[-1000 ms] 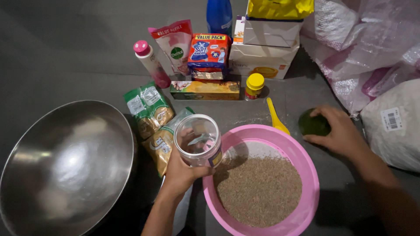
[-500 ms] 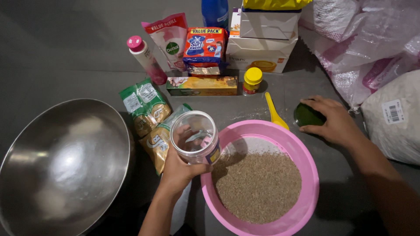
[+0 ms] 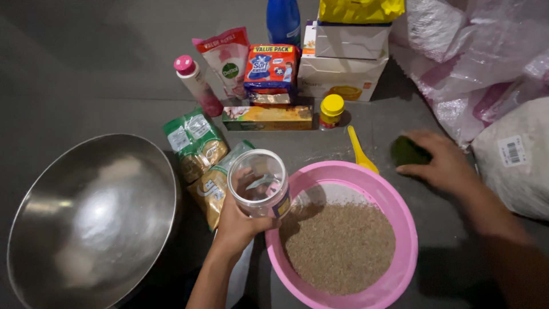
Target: The person sits on the floor and sorts through grains in a pink bowl by hand, picking out small debris. They then use a yellow scoop to transfer the grains into a clear plastic container.
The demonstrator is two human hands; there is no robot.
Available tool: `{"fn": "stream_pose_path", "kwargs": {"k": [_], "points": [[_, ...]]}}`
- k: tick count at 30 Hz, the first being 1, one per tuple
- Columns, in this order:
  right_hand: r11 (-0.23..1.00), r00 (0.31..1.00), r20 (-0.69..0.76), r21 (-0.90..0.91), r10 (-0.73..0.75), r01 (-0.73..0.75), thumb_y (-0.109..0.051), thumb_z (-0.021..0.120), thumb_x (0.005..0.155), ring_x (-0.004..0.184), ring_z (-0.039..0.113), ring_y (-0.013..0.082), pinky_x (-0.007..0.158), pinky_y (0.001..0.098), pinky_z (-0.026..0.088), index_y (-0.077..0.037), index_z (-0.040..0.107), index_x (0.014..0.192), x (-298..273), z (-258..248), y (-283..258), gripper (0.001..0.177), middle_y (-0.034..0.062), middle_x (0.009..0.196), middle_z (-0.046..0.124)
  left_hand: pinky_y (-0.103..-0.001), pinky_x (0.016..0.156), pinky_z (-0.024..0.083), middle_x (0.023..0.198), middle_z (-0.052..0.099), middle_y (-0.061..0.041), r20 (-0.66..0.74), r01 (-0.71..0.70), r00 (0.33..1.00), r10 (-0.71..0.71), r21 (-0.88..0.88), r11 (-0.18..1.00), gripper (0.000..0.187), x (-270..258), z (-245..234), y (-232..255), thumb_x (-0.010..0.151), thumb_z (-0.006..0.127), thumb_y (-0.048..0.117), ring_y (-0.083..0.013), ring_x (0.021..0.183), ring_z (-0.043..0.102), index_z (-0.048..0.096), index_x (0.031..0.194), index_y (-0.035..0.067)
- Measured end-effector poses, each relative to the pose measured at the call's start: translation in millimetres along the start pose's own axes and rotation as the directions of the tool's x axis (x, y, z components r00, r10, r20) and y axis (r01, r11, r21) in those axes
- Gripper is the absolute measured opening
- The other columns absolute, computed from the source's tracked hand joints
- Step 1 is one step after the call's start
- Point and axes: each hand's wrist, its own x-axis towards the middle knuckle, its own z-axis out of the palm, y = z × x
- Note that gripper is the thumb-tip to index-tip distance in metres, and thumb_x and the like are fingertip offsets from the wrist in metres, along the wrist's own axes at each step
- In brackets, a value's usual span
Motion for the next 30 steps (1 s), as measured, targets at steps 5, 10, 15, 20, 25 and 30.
{"fn": "stream_pose_path", "kwargs": {"k": [5, 10, 15, 20, 25, 30], "points": [[0.998, 0.999, 0.024, -0.057, 0.025, -0.024, -0.037, 0.089, 0.06, 0.121, 0.061, 0.0363, 0.105, 0.0435, 0.047, -0.009, 0.064, 0.136, -4, -5, 11, 0.085, 0.0173, 0.136, 0.063, -0.041, 0.101, 0.056, 0.142, 0.053, -0.01, 0.007, -0.03, 1.0, 0.03, -0.002, 1.0, 0.115, 4, -2, -3, 0.043, 0.083, -0.013, -0.0265, 0.128, 0.06, 0.037, 0.146, 0.01], [0.984, 0.99, 0.083, -0.146, 0.118, -0.105, -0.037, 0.092, 0.056, 0.12, 0.064, 0.0339, 0.104, 0.0424, 0.049, -0.01, 0.067, 0.133, -2, -6, 9, 0.086, 0.0152, 0.132, 0.067, -0.039, 0.104, 0.055, 0.143, 0.055, -0.012, 0.01, -0.033, 0.999, 0.033, 0.003, 0.999, 0.113, 2, -2, -5, 0.046, 0.084, -0.011, -0.0275, 0.13, 0.06, 0.038, 0.147, 0.007], [0.937, 0.946, 0.061, -0.172, 0.318, -0.304, -0.042, 0.097, 0.052, 0.116, 0.068, 0.0314, 0.102, 0.0411, 0.052, -0.013, 0.071, 0.129, -11, -25, -26, 0.087, 0.0153, 0.126, 0.071, -0.04, 0.105, 0.052, 0.144, 0.053, -0.012, 0.012, -0.042, 0.999, 0.042, 0.002, 0.999, 0.116, 0, -4, -3, 0.044, 0.084, -0.012, -0.0271, 0.131, 0.06, 0.034, 0.148, 0.008], [0.83, 0.829, -0.444, -0.273, 0.339, -0.486, -0.044, 0.092, 0.068, 0.11, 0.06, 0.0413, 0.089, 0.051, 0.052, 0.001, 0.07, 0.12, -2, -61, -45, 0.072, 0.0227, 0.118, 0.067, -0.04, 0.106, 0.052, 0.145, 0.053, -0.011, -0.013, -0.024, 1.0, 0.024, -0.002, 1.0, 0.115, 1, -2, -5, 0.046, 0.084, -0.011, -0.0268, 0.131, 0.06, 0.034, 0.148, 0.008], [0.581, 0.821, -0.53, -0.606, 0.215, -0.543, -0.037, 0.079, 0.078, 0.113, 0.054, 0.0409, 0.091, 0.0493, 0.046, 0.004, 0.071, 0.108, 28, -30, 18, 0.051, 0.0211, 0.121, 0.063, -0.04, 0.104, 0.054, 0.143, 0.054, -0.011, -0.024, 0.019, 1.0, -0.019, 0.012, 1.0, 0.116, 0, 2, 3, 0.043, 0.083, -0.012, -0.0263, 0.13, 0.06, 0.036, 0.147, 0.009], [0.431, 0.864, -0.439, -0.749, 0.245, -0.503, -0.033, 0.068, 0.081, 0.12, 0.052, 0.0385, 0.103, 0.0468, 0.04, 0.001, 0.076, 0.098, 27, 1, 31, 0.039, 0.015, 0.128, 0.064, -0.043, 0.1, 0.056, 0.142, 0.053, -0.01, -0.023, 0.004, 1.0, -0.005, -0.06, 0.998, 0.117, -1, -2, 1, 0.04, 0.081, -0.01, -0.0262, 0.128, 0.06, 0.037, 0.146, 0.01]]}}
